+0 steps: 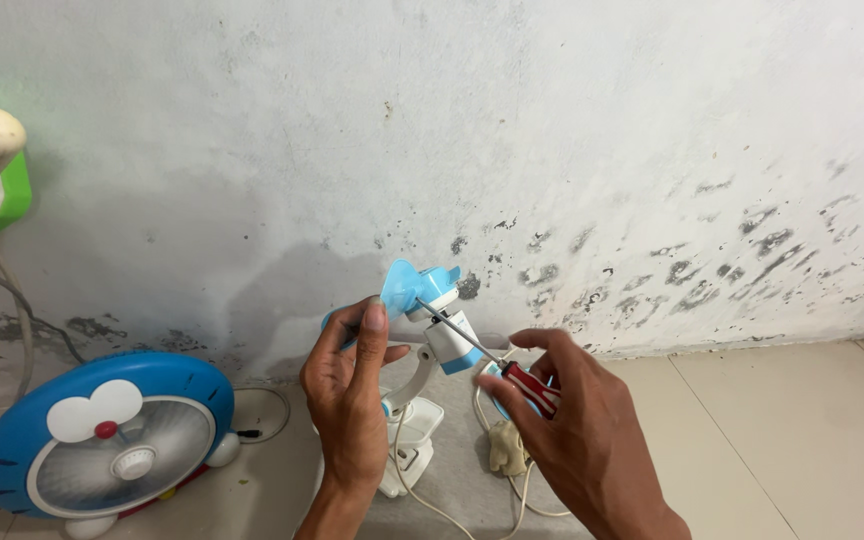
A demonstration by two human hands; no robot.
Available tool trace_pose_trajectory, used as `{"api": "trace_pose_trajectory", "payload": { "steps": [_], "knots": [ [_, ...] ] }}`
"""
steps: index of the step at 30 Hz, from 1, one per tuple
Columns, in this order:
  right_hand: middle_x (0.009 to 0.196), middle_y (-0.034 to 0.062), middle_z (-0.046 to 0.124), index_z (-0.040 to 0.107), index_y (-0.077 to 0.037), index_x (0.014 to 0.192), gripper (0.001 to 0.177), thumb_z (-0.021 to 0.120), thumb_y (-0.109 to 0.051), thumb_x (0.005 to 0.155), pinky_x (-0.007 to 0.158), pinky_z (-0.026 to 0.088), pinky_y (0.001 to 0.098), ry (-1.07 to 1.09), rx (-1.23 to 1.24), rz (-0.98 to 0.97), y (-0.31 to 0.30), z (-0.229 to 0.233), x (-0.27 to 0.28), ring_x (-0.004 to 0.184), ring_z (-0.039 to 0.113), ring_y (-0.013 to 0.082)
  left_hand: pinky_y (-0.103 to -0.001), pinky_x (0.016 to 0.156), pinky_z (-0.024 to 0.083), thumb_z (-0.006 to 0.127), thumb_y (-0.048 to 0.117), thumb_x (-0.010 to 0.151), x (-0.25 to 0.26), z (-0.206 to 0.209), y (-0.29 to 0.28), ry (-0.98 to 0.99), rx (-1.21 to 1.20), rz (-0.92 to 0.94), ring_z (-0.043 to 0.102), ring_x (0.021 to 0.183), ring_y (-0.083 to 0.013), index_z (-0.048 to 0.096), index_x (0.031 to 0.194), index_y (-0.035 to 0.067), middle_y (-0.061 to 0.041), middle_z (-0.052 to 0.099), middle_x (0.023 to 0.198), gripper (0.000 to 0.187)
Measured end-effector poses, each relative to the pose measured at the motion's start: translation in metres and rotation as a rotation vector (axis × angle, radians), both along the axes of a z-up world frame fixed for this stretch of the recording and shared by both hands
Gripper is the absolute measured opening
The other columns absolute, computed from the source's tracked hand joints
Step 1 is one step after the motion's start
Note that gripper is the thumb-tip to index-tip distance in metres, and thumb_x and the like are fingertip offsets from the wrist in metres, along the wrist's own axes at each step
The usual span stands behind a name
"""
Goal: The person uses a screwdriver to remove screws from a small blue and white electric fan, detaches the fan blade, wipes it with a cloth, and then reattaches the blade and tightens the screws to reassemble the fan.
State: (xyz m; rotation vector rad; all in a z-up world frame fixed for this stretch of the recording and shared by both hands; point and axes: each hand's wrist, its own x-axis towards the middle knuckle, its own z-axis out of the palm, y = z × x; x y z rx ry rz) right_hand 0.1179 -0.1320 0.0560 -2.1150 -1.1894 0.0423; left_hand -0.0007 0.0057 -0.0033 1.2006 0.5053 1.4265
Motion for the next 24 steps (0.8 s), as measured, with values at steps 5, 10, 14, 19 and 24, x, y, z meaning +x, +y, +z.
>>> {"api": "trace_pose_trajectory", "payload": {
  "steps": [5, 10, 14, 19, 24],
  "knots": [
    [0.084, 0.0068, 0.073, 0.062, -0.004, 0.100, 0.034, 0.082, -0.027, 0.086, 0.053, 0.058, 0.0306, -0.117, 0.198, 0.115, 0.001, -0.005, 0.006, 0.069, 0.071, 0.0148, -0.035, 0.075, 0.062, 0.061, 0.039, 0.099, 0.000, -0.001, 0.000, -0.006, 0.016, 0.000, 0.071, 0.088, -0.0165, 0.073, 0.102, 0.002, -0.008, 0.073, 0.096, 0.039],
    [0.079, 0.0103, 0.077, 0.071, -0.007, 0.098, 0.023, 0.074, -0.029, 0.089, 0.058, 0.059, 0.0330, -0.042, -0.041, -0.033, 0.002, 0.006, -0.003, 0.066, 0.077, 0.0198, -0.035, 0.075, 0.062, 0.061, 0.039, 0.099, 0.000, 0.000, 0.000, -0.004, 0.011, -0.008, 0.071, 0.088, -0.0163, 0.073, 0.102, 0.003, -0.008, 0.073, 0.095, 0.039],
    [0.079, 0.0106, 0.078, 0.071, -0.009, 0.108, 0.025, 0.070, -0.027, 0.090, 0.057, 0.059, 0.0338, 0.061, -0.094, -0.041, 0.003, 0.009, -0.005, 0.067, 0.075, 0.0206, -0.035, 0.075, 0.061, 0.060, 0.040, 0.100, 0.001, 0.000, -0.001, -0.005, 0.013, -0.007, 0.070, 0.087, -0.0162, 0.074, 0.102, 0.003, -0.008, 0.073, 0.094, 0.039],
    [0.079, 0.0084, 0.075, 0.063, -0.003, 0.103, 0.036, 0.079, -0.028, 0.084, 0.055, 0.060, 0.0295, -0.082, 0.202, 0.171, 0.001, 0.001, 0.001, 0.068, 0.075, 0.0156, -0.035, 0.075, 0.061, 0.060, 0.040, 0.099, 0.000, 0.000, 0.000, -0.007, 0.009, -0.008, 0.070, 0.087, -0.0161, 0.073, 0.102, 0.003, -0.007, 0.073, 0.094, 0.040],
    [0.068, 0.0095, 0.073, 0.068, -0.006, 0.098, 0.029, 0.077, -0.032, 0.088, 0.050, 0.052, 0.0368, -0.003, -0.038, -0.011, 0.002, 0.005, -0.001, 0.051, 0.069, 0.0214, -0.035, 0.076, 0.061, 0.060, 0.041, 0.099, 0.000, 0.000, -0.001, 0.002, 0.022, -0.007, 0.070, 0.087, -0.0159, 0.074, 0.101, 0.003, -0.007, 0.073, 0.094, 0.040]
  ]
}}
